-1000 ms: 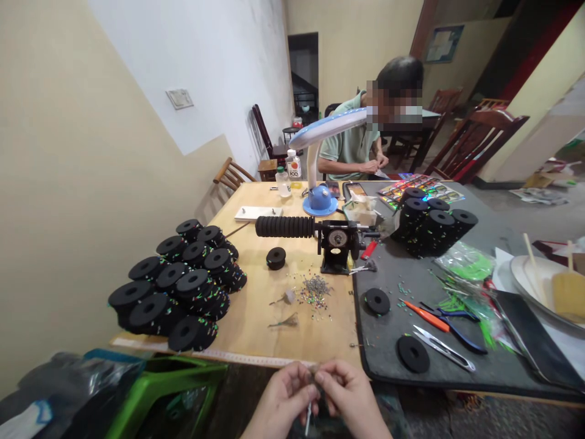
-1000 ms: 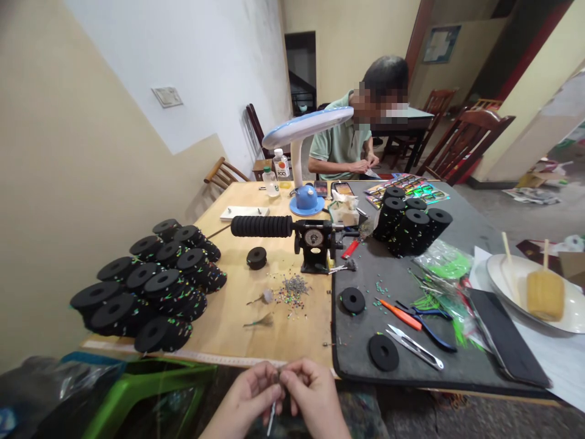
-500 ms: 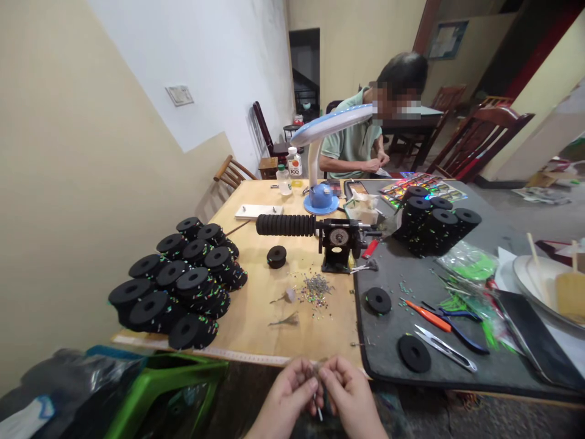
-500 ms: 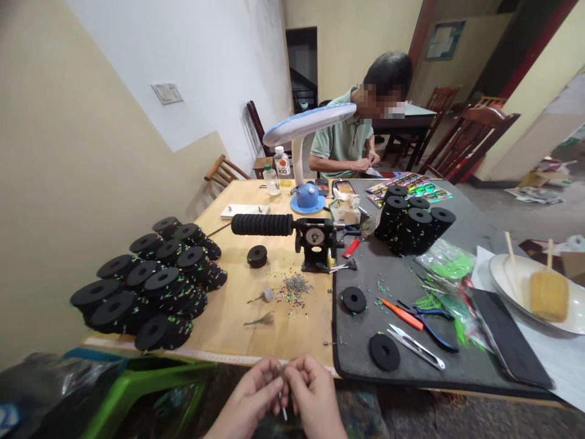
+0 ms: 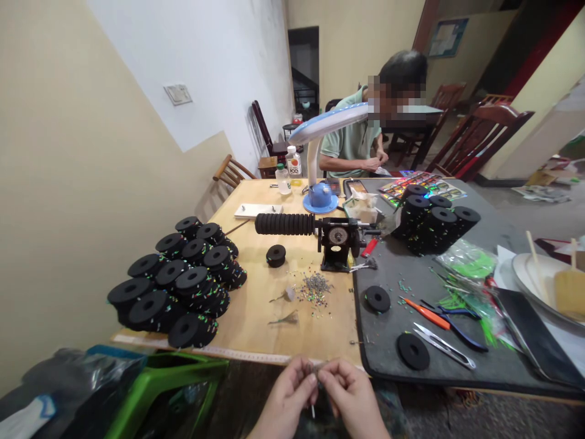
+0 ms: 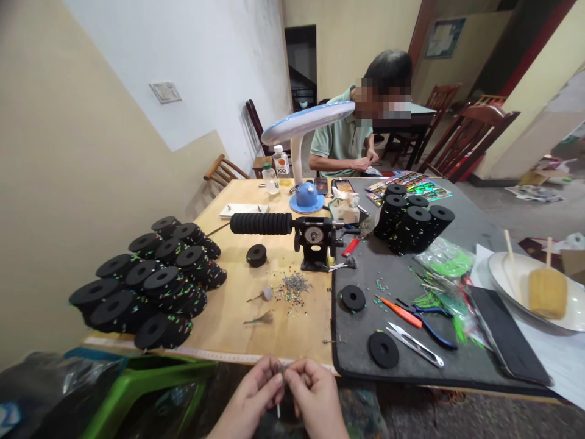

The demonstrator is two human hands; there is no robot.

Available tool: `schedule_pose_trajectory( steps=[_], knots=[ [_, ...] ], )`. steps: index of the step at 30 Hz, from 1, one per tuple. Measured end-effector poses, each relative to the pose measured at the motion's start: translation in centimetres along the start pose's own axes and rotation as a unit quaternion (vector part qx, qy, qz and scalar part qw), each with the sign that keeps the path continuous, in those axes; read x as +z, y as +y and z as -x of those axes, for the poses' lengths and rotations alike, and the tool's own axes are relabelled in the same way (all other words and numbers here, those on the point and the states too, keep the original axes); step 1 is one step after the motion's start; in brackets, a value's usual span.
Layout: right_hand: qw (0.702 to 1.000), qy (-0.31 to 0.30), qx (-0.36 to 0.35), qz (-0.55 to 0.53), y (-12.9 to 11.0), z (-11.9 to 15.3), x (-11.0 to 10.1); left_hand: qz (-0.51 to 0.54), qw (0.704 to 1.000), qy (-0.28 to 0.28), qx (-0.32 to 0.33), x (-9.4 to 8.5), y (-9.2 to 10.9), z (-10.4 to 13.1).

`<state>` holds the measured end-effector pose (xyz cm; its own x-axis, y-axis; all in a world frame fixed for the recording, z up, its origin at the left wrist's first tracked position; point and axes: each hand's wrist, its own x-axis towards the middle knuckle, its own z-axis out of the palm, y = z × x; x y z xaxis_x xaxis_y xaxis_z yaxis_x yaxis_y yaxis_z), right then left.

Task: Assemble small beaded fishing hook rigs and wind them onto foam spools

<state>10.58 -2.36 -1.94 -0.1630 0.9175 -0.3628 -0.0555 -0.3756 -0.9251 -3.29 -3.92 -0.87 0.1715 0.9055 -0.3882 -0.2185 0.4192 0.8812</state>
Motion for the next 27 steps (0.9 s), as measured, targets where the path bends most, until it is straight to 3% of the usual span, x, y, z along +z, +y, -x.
schedule_pose_trajectory(
  steps=[4,8,21,27],
  knots=[
    [1.000,0.001,-0.005,0.015,-0.2,0.0,0.0,-0.012,1.000,-0.022,0.012,0.3,0.5,0.1],
    [1.000,0.005,-0.002,0.013,0.1,0.1,0.1,0.023,0.999,-0.029,-0.005,0.1,-0.3,0.0],
    [0.999,-0.026,0.041,-0.013,1.0,0.6,0.3,0.154,0.985,0.044,-0.066,-0.1,-2.7,-0.2],
    [0.995,-0.061,0.067,-0.032,1.0,1.0,0.1,0.114,0.990,0.004,-0.084,-0.6,-2.9,0.0]
  ],
)
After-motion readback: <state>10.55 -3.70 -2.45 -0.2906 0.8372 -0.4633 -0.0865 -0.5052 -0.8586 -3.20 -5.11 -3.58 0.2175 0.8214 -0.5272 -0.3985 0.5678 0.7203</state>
